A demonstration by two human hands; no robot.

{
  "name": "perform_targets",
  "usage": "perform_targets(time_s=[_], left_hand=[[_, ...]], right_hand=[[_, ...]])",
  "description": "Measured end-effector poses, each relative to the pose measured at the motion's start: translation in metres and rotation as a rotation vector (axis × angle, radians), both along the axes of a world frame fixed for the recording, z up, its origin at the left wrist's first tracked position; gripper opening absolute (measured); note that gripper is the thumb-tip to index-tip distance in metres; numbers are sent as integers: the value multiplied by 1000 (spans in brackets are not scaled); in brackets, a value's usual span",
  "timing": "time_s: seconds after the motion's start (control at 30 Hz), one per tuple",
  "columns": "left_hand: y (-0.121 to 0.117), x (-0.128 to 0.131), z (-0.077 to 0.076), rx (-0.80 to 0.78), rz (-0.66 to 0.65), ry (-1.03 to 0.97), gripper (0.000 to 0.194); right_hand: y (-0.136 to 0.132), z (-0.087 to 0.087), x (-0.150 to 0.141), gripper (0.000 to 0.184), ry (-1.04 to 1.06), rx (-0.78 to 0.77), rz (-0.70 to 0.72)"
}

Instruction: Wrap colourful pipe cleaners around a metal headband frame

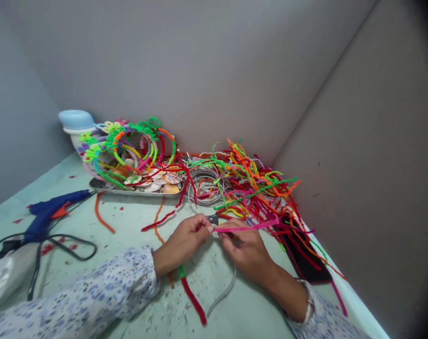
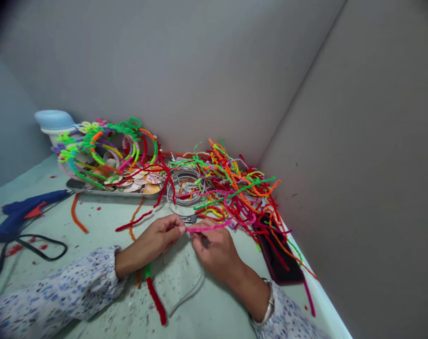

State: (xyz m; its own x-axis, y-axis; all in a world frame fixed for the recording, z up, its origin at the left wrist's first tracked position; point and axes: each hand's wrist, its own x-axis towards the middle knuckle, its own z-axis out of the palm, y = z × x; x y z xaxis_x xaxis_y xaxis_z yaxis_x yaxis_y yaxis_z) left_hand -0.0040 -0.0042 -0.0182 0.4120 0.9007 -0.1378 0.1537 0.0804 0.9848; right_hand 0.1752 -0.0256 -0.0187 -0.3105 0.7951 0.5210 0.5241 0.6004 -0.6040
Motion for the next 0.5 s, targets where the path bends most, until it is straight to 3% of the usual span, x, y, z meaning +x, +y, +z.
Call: perform_targets(time_s=[0.23,0.5], left_hand=[[0,1,0,72,-31,4,19],[-2,0,2,87,-45,49,23]], right_hand=[[-1,0,-2,24,3,-26,-62],[2,0,1,18,-40,51,21]])
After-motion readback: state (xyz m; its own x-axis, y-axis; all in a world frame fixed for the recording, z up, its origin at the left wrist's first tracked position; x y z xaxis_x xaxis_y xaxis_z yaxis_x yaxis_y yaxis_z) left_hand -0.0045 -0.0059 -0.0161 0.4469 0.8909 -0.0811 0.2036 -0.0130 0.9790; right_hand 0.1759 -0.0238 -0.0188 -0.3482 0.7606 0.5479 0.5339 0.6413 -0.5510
